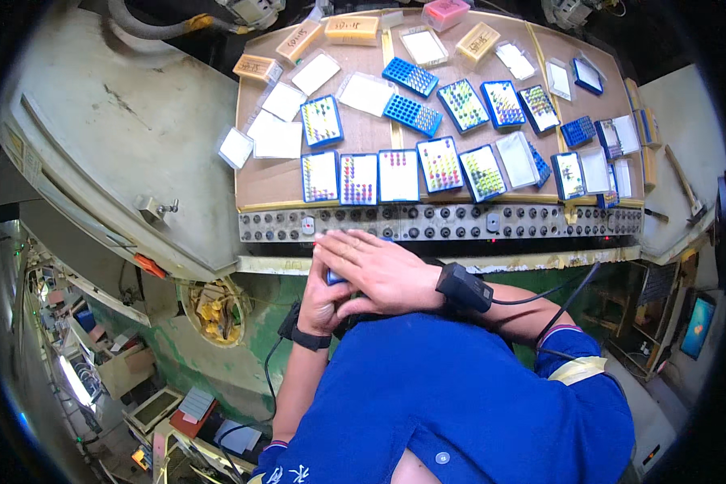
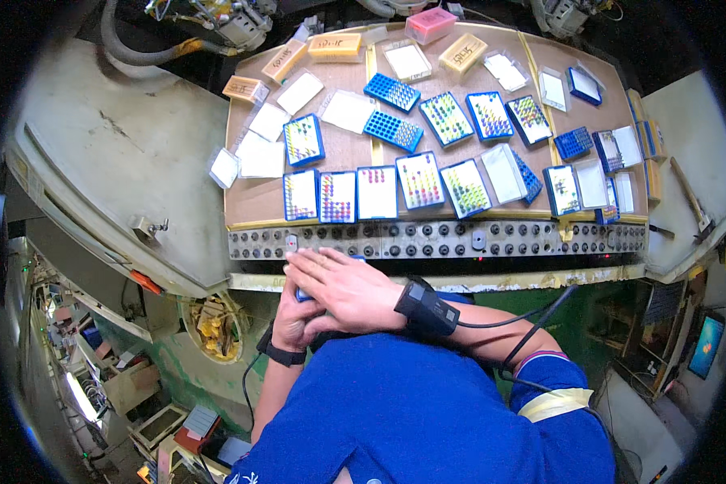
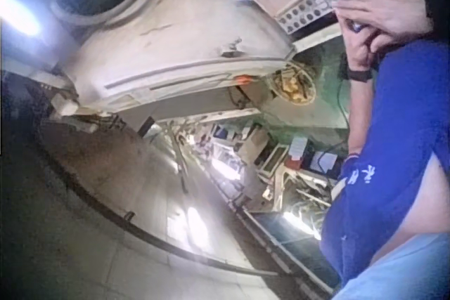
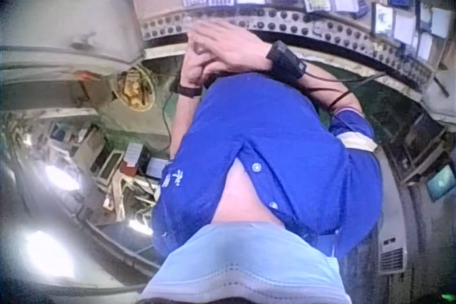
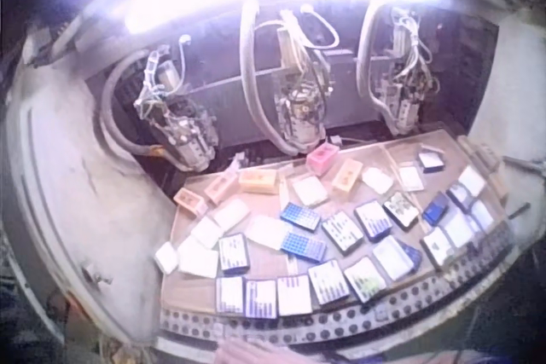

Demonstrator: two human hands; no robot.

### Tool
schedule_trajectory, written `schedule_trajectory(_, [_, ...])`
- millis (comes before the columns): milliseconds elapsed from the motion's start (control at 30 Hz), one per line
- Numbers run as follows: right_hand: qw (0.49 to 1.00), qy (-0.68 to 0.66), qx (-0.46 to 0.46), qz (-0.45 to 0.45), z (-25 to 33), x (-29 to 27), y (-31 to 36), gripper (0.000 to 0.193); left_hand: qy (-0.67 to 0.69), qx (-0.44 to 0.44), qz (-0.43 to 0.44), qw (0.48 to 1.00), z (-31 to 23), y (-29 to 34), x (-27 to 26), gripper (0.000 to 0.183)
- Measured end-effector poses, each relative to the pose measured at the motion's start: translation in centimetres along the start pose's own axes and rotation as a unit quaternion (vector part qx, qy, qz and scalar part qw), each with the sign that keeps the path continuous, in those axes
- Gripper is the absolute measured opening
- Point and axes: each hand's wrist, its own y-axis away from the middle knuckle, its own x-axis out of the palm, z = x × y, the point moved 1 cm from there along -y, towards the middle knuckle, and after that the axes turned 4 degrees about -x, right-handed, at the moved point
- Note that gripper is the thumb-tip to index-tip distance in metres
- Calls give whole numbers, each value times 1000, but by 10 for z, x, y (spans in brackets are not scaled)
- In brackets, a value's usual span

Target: The person sorts small electronic components by hand from storage boxes into organized grid trays on a factory workbench.

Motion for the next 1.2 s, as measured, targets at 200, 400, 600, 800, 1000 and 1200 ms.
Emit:
schedule_trajectory(200, [997, 41, 16, -60, -1, -6, 2, 101, 21, -6, 34, 999, -11, -5, 13, 99])
schedule_trajectory(400, [997, 56, 41, -36, -2, -8, 1, 101, 14, 1, 37, 999, -12, -10, 10, 104])
schedule_trajectory(600, [997, 58, 43, -35, -5, -9, 2, 101, 8, 13, 39, 999, -13, -14, 10, 106])
schedule_trajectory(800, [997, 53, 45, -43, -9, -5, 6, 101, 13, 11, 44, 999, -12, -16, 12, 107])
schedule_trajectory(1000, [992, 64, 57, -97, -9, -5, 8, 105, -26, 31, 27, 999, -3, -23, 3, 106])
schedule_trajectory(1200, [984, 46, 26, -170, -15, 15, 7, 107, -51, 9, 13, 999, -8, -16, -8, 107])
